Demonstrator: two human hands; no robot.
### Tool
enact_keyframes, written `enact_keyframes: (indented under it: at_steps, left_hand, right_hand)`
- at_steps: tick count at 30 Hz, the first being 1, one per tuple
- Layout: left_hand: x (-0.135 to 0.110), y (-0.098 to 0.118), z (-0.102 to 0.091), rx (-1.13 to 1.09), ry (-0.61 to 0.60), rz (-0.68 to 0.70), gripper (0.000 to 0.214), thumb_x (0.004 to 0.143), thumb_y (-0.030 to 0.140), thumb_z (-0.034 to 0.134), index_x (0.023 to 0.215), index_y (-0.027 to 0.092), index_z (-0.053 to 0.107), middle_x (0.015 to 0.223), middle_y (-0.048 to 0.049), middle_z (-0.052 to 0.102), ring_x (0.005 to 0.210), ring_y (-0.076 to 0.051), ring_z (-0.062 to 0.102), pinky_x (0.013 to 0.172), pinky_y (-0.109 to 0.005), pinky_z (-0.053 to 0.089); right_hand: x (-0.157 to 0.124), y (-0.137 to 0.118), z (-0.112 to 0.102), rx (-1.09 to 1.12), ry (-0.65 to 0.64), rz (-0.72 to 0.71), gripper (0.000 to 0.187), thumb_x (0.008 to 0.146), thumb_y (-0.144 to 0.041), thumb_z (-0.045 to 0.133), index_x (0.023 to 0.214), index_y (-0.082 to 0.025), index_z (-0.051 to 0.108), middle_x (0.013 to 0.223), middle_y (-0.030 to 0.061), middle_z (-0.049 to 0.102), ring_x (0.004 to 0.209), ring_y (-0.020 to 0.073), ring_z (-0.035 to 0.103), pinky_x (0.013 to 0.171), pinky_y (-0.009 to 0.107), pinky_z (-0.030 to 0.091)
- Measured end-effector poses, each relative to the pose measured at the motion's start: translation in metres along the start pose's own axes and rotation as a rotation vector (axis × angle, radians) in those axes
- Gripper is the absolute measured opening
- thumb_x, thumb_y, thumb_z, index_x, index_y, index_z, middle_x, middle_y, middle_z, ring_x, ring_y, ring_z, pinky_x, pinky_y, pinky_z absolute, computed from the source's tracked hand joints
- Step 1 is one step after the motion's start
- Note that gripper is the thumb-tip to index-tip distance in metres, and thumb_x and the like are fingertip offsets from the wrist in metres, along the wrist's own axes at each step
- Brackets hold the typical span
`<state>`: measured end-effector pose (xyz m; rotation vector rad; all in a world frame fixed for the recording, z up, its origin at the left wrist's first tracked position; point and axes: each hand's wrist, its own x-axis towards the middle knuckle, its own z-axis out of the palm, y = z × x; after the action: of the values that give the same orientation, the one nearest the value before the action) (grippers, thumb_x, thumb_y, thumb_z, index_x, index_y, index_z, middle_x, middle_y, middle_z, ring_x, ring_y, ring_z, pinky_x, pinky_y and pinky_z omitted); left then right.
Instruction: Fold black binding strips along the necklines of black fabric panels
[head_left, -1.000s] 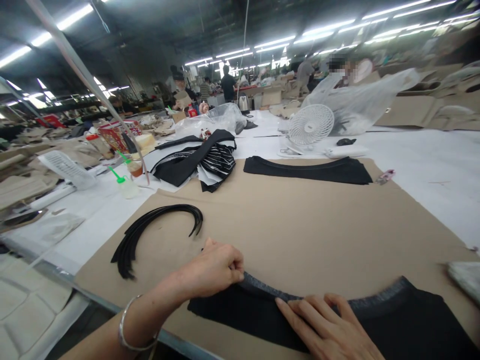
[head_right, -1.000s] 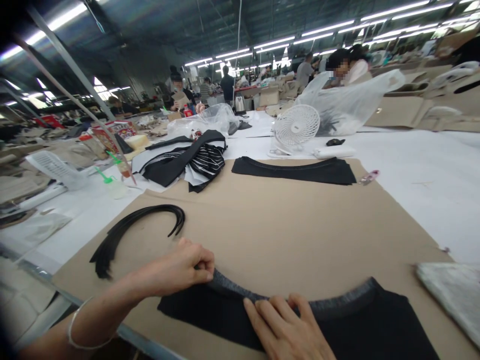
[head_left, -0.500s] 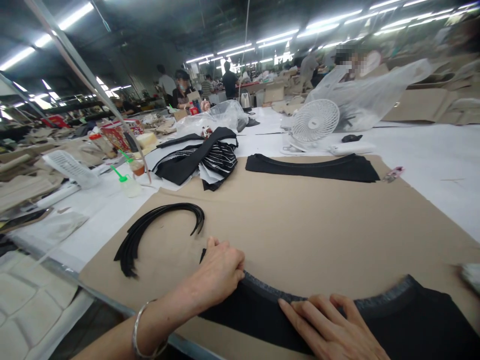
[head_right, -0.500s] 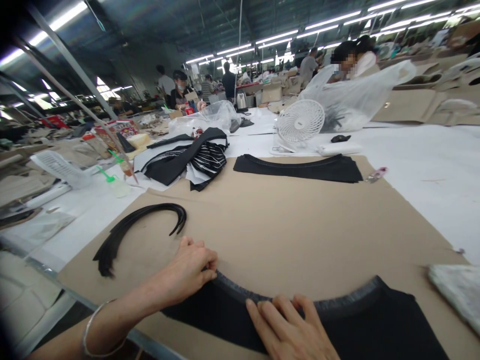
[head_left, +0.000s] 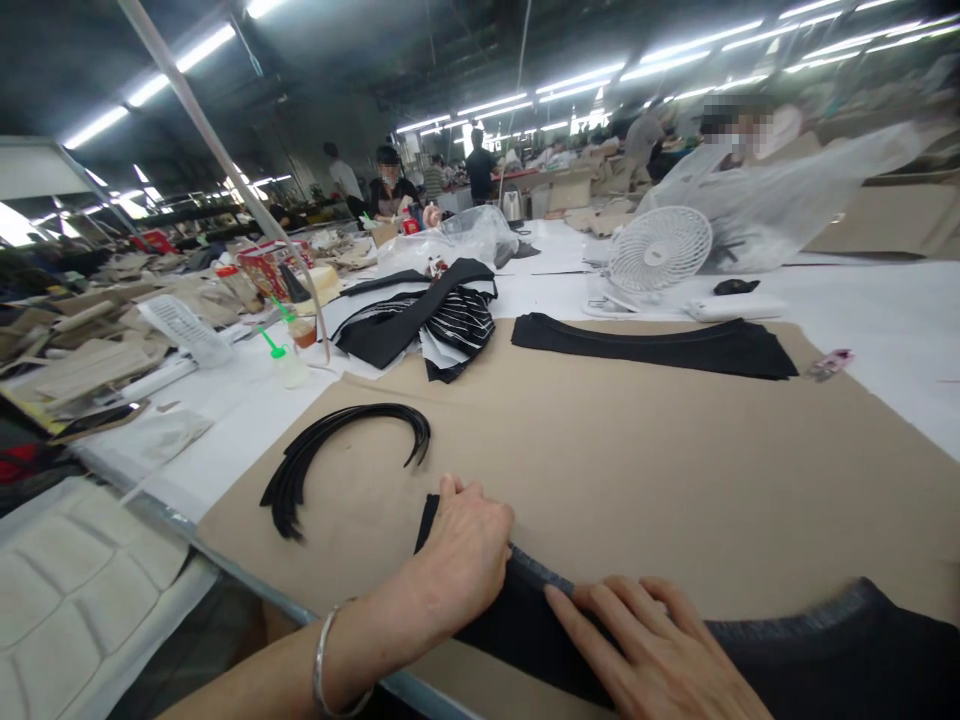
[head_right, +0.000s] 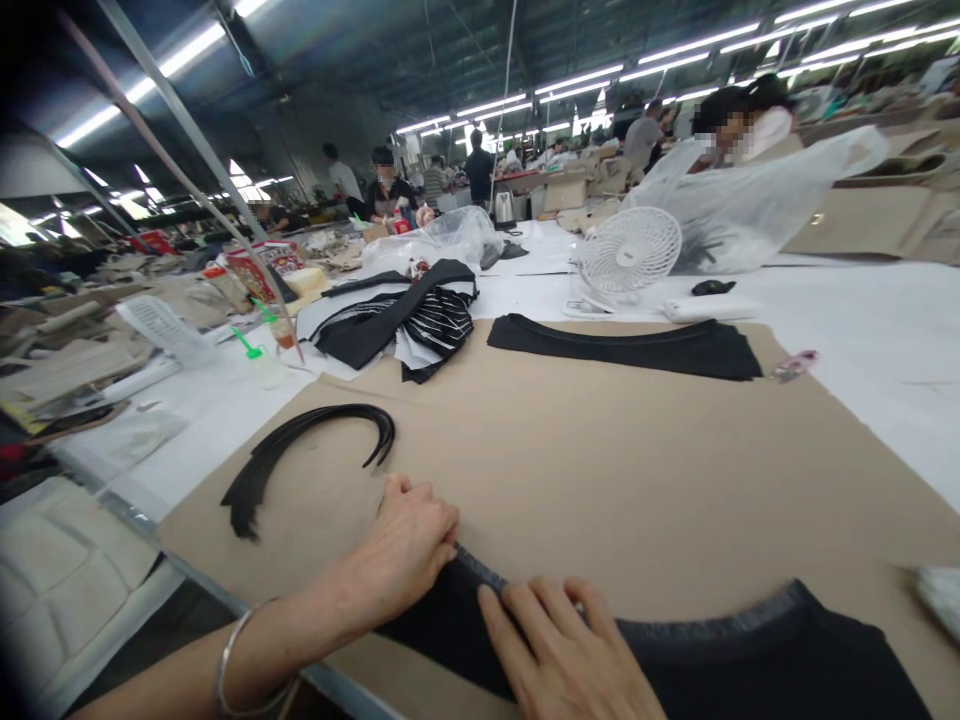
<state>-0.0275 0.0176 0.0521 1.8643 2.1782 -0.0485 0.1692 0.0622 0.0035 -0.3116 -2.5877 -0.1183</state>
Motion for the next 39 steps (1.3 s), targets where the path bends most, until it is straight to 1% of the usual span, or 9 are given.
enact_keyframes:
  at_steps: [2,4,8,12,16,23,27,35,39]
  left_hand:
    - [-0.001,0.001,0.000,0.008,0.029,-0.029,0.004,0.078,0.017,0.061,0.082,0.017,0.062,0.079,-0.0088,0.068,0.089,-0.027,0.059,0.084,-0.044,0.031]
    - [-0.002,-0.001,0.001,0.003,0.062,-0.061,0.016,0.076,0.019,0.064,0.091,0.016,0.060,0.084,-0.0099,0.068,0.092,-0.029,0.059,0.086,-0.046,0.031]
    - [-0.004,-0.020,0.001,-0.068,0.099,-0.096,0.015,0.077,0.024,0.065,0.089,0.019,0.058,0.086,-0.0047,0.067,0.091,-0.025,0.059,0.088,-0.044,0.031]
    - [-0.004,-0.047,-0.002,-0.188,0.086,-0.090,0.007,0.080,0.016,0.060,0.083,0.022,0.060,0.086,0.0019,0.068,0.089,-0.018,0.060,0.084,-0.034,0.035]
    - [-0.001,-0.059,-0.001,-0.273,0.084,-0.097,0.013,0.078,0.011,0.057,0.084,0.022,0.061,0.083,0.0014,0.066,0.081,-0.016,0.060,0.068,-0.025,0.038]
    - [0.004,-0.060,0.008,-0.355,0.135,-0.101,0.015,0.076,0.009,0.059,0.083,0.022,0.058,0.074,0.0039,0.062,0.072,-0.014,0.057,0.063,-0.023,0.036]
    - [0.003,-0.062,0.010,-0.387,0.149,-0.102,0.015,0.076,0.009,0.060,0.083,0.022,0.057,0.073,0.0045,0.061,0.071,-0.013,0.057,0.062,-0.022,0.036]
    - [0.002,-0.062,0.014,-0.416,0.160,-0.146,0.015,0.075,0.009,0.061,0.083,0.021,0.055,0.071,0.0055,0.059,0.068,-0.012,0.055,0.062,-0.023,0.036]
    - [0.003,-0.062,0.013,-0.427,0.156,-0.168,0.018,0.074,0.009,0.063,0.081,0.021,0.052,0.067,0.0066,0.057,0.065,-0.012,0.054,0.060,-0.022,0.035]
  right_hand:
    - [0.010,-0.008,0.009,0.041,-0.021,-0.014,0.033,0.093,-0.017,0.036,0.116,-0.017,0.060,0.093,0.0015,0.063,0.080,0.0163,0.051,0.079,0.032,0.034]
    - [0.018,-0.014,0.021,0.054,-0.002,-0.015,0.036,0.081,-0.015,0.049,0.115,-0.013,0.060,0.092,0.0022,0.062,0.079,0.0162,0.051,0.079,0.031,0.034]
    - [0.024,-0.018,0.035,-0.002,0.047,-0.015,0.037,0.072,-0.017,0.055,0.109,-0.012,0.060,0.085,0.0020,0.061,0.075,0.0169,0.049,0.075,0.032,0.033]
    - [0.027,-0.018,0.032,-0.031,0.044,-0.010,0.033,0.073,-0.017,0.056,0.105,-0.013,0.060,0.084,0.0012,0.060,0.074,0.0168,0.049,0.073,0.034,0.031]
    - [0.026,-0.017,0.035,-0.032,0.030,0.000,0.028,0.074,-0.013,0.054,0.101,-0.015,0.059,0.081,-0.0004,0.057,0.072,0.0160,0.047,0.071,0.035,0.029]
    - [0.026,-0.016,0.042,-0.019,0.086,-0.015,0.024,0.090,-0.015,0.039,0.102,-0.015,0.060,0.077,0.0000,0.055,0.068,0.0159,0.044,0.069,0.035,0.028]
    - [0.028,-0.018,0.040,-0.035,0.125,-0.004,0.037,0.099,-0.015,0.023,0.101,-0.014,0.061,0.077,0.0008,0.055,0.069,0.0162,0.045,0.069,0.035,0.029]
    - [0.029,-0.017,0.038,-0.051,0.117,-0.021,0.043,0.100,-0.015,0.017,0.101,-0.014,0.060,0.077,0.0007,0.054,0.070,0.0161,0.045,0.071,0.037,0.030]
    - [0.030,-0.016,0.039,-0.059,0.132,-0.039,0.036,0.097,-0.012,0.024,0.101,-0.014,0.060,0.077,0.0005,0.052,0.069,0.0159,0.044,0.069,0.036,0.031]
